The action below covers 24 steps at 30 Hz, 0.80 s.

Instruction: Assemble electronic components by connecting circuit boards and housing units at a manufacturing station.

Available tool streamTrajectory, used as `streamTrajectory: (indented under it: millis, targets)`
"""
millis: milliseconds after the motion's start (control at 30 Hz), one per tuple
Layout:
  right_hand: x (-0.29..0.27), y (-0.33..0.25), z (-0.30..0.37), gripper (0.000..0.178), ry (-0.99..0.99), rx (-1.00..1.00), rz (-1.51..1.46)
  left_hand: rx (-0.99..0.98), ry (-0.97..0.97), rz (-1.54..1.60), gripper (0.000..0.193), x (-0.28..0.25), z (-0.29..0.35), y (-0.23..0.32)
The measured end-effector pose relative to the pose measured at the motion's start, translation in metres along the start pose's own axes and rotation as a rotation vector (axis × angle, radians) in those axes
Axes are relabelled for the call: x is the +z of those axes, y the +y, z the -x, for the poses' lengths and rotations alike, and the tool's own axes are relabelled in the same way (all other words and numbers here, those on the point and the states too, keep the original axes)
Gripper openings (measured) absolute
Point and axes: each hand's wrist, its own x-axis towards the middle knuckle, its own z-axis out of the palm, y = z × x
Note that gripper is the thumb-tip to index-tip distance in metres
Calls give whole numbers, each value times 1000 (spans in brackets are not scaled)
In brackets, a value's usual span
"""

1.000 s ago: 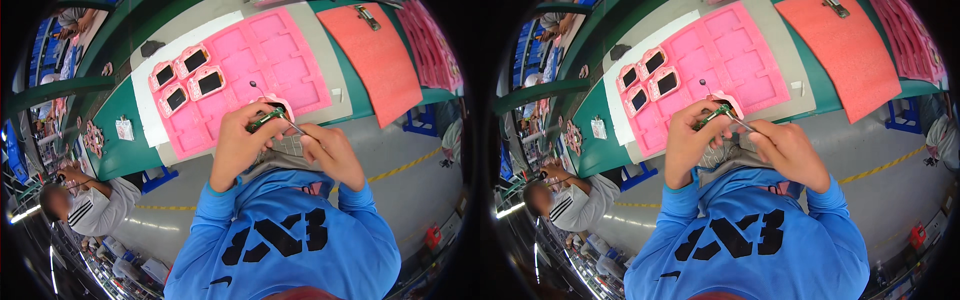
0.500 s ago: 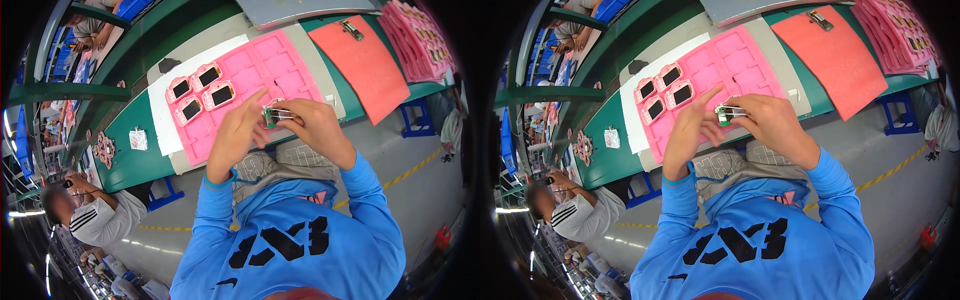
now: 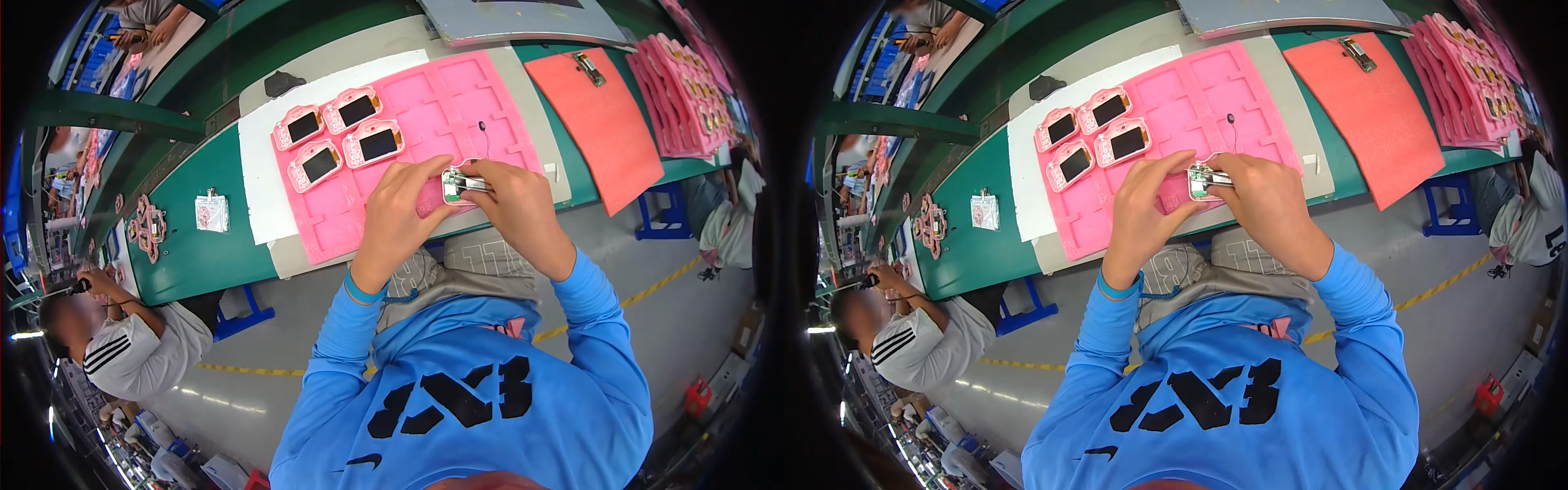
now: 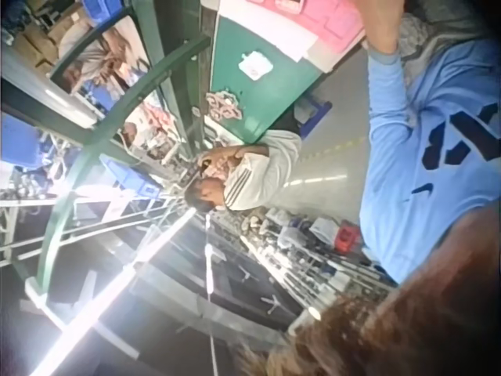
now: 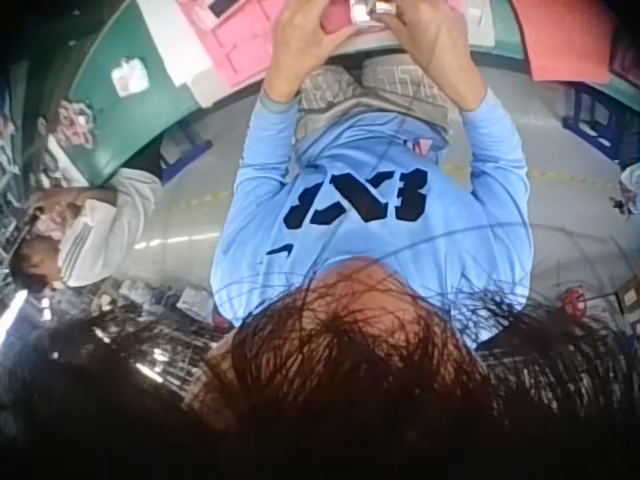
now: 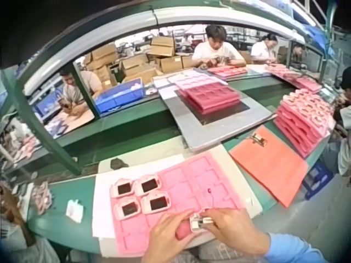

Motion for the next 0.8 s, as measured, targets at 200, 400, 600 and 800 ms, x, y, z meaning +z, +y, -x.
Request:
streamTrajectory:
  millis: [200, 400, 600, 800]
  targets:
    - [-15, -4, -18, 33, -157, 151, -145, 54, 123, -57, 70, 6, -2, 3]
    - [-67, 15, 12, 32, 139, 335, -394, -180, 163, 264, 70, -6, 14, 9]
    - [-44, 40, 25, 27, 22, 152, -162, -167, 201, -30, 58, -95, -44, 50]
    - [-65, 27, 30, 27, -92, 137, -147, -323, 240, -248, 44, -134, -198, -60]
